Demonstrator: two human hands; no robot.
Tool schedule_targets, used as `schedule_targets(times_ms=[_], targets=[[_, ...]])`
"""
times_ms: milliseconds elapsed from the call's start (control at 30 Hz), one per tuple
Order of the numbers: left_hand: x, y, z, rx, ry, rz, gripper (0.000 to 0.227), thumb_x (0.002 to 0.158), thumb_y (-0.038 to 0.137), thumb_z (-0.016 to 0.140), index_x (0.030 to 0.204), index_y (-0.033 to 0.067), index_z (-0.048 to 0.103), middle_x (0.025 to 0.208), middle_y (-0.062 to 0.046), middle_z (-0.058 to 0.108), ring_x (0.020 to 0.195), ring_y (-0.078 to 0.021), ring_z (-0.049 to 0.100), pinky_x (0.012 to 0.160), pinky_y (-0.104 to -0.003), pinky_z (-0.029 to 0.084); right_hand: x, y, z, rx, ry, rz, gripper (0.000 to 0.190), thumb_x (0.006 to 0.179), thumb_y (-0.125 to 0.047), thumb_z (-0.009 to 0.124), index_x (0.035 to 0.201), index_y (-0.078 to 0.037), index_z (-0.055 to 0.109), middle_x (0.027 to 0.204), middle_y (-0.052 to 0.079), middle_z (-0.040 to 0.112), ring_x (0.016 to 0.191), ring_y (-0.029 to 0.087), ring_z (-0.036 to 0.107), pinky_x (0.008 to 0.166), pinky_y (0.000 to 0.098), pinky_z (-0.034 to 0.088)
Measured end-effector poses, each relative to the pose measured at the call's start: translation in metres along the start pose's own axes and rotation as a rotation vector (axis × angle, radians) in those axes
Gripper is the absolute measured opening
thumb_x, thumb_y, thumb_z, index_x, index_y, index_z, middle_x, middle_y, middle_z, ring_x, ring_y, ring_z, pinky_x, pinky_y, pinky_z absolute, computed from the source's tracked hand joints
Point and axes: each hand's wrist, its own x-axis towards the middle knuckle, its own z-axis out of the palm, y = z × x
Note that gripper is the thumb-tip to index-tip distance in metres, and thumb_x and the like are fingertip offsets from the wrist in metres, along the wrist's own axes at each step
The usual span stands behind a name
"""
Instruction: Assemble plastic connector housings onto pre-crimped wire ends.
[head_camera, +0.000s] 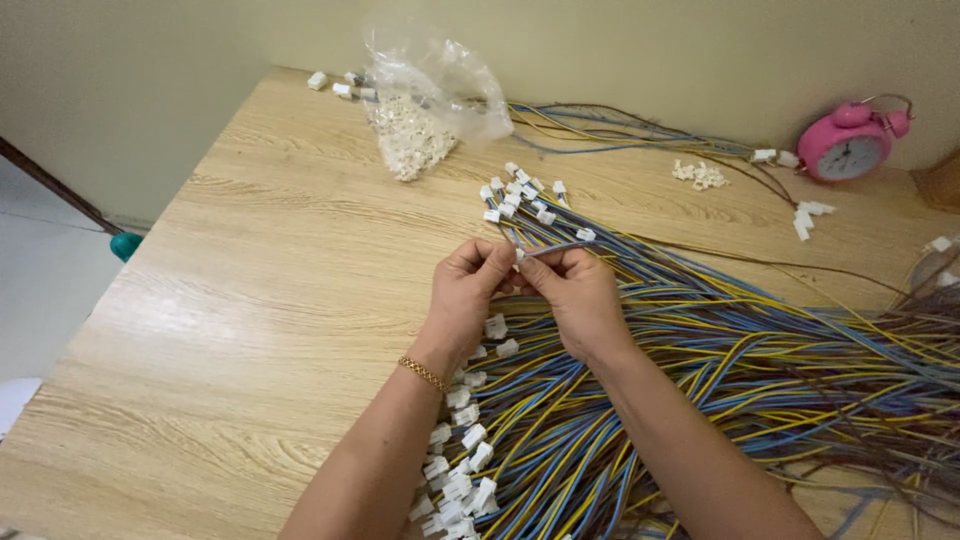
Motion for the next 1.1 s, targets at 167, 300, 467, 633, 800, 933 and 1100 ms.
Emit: schedule_targets(times_ms=[167, 300, 467, 633, 800, 933, 1100], targets=[[0.007, -0.003, -0.009, 0.158, -0.006, 0.032, 0.017, 0.097, 0.019, 0.07, 0.089, 0.004, 0.068, 0.079, -0.001, 0.069, 0.071, -0.009, 0.061, 0.066, -0.025, 0.051, -0.001, 0.0, 0.001, 0.032, -0.044, 0.026, 0.017, 0.097, -0.013, 0.069, 0.101, 0.003, 0.073, 0.089, 0.008, 0.076, 0.078, 0.016, 0.072, 0.074, 0.0304, 0.06], [0.013, 0.008, -0.021, 0.314, 0.074, 0.059, 0.011, 0.095, 0.016, 0.07, 0.092, 0.0061, 0.073, 0.083, 0.0, 0.07, 0.075, -0.0092, 0.062, 0.068, -0.026, 0.052, 0.006, -0.015, -0.021, -0.11, -0.197, 0.225, 0.02, 0.1, -0.017, 0.065, 0.109, -0.001, 0.073, 0.085, 0.009, 0.074, 0.071, 0.015, 0.068, 0.066, 0.0286, 0.055], [0.023, -0.002, -0.041, 0.261, 0.086, 0.145, 0.015, 0.099, 0.019, 0.07, 0.095, 0.0042, 0.071, 0.088, -0.001, 0.072, 0.079, -0.0087, 0.063, 0.073, -0.025, 0.053, 0.033, -0.114, -0.076, -0.546, 0.028, 0.137, 0.023, 0.098, -0.017, 0.064, 0.114, -0.004, 0.073, 0.088, 0.006, 0.076, 0.073, 0.013, 0.072, 0.064, 0.0276, 0.058], [0.028, -0.01, -0.043, 0.231, 0.115, 0.103, 0.017, 0.1, 0.021, 0.069, 0.098, 0.0037, 0.071, 0.088, -0.002, 0.072, 0.08, -0.0089, 0.065, 0.076, -0.024, 0.055, 0.112, -0.11, -0.186, -0.994, 0.424, -0.112, 0.019, 0.091, -0.012, 0.072, 0.108, -0.006, 0.076, 0.09, 0.008, 0.077, 0.073, 0.017, 0.073, 0.064, 0.0322, 0.056], [0.027, -0.009, -0.041, 0.225, 0.133, 0.075, 0.015, 0.099, 0.017, 0.067, 0.1, 0.0016, 0.071, 0.088, -0.002, 0.071, 0.08, -0.0107, 0.066, 0.075, -0.025, 0.056, 0.162, -0.048, -0.254, -1.325, 0.376, 0.008, 0.02, 0.081, -0.02, 0.079, 0.101, -0.019, 0.081, 0.093, 0.005, 0.078, 0.084, 0.02, 0.075, 0.077, 0.0364, 0.057], [0.027, -0.01, -0.038, 0.138, 0.14, 0.098, 0.014, 0.099, 0.014, 0.068, 0.101, 0.0002, 0.07, 0.09, -0.001, 0.069, 0.082, -0.0096, 0.065, 0.078, -0.026, 0.059, 0.166, -0.042, -0.241, -1.446, 0.358, -0.162, 0.019, 0.085, -0.025, 0.078, 0.101, -0.017, 0.081, 0.095, 0.01, 0.076, 0.088, 0.027, 0.072, 0.079, 0.0408, 0.056], [0.026, -0.008, -0.037, 0.153, 0.14, 0.079, 0.013, 0.098, 0.012, 0.068, 0.103, 0.0002, 0.072, 0.091, -0.003, 0.071, 0.082, -0.0099, 0.066, 0.077, -0.027, 0.058, 0.167, -0.057, -0.205, -1.565, 0.362, -0.019, 0.025, 0.084, -0.035, 0.079, 0.102, -0.017, 0.08, 0.095, 0.01, 0.077, 0.089, 0.03, 0.072, 0.08, 0.0455, 0.055]])
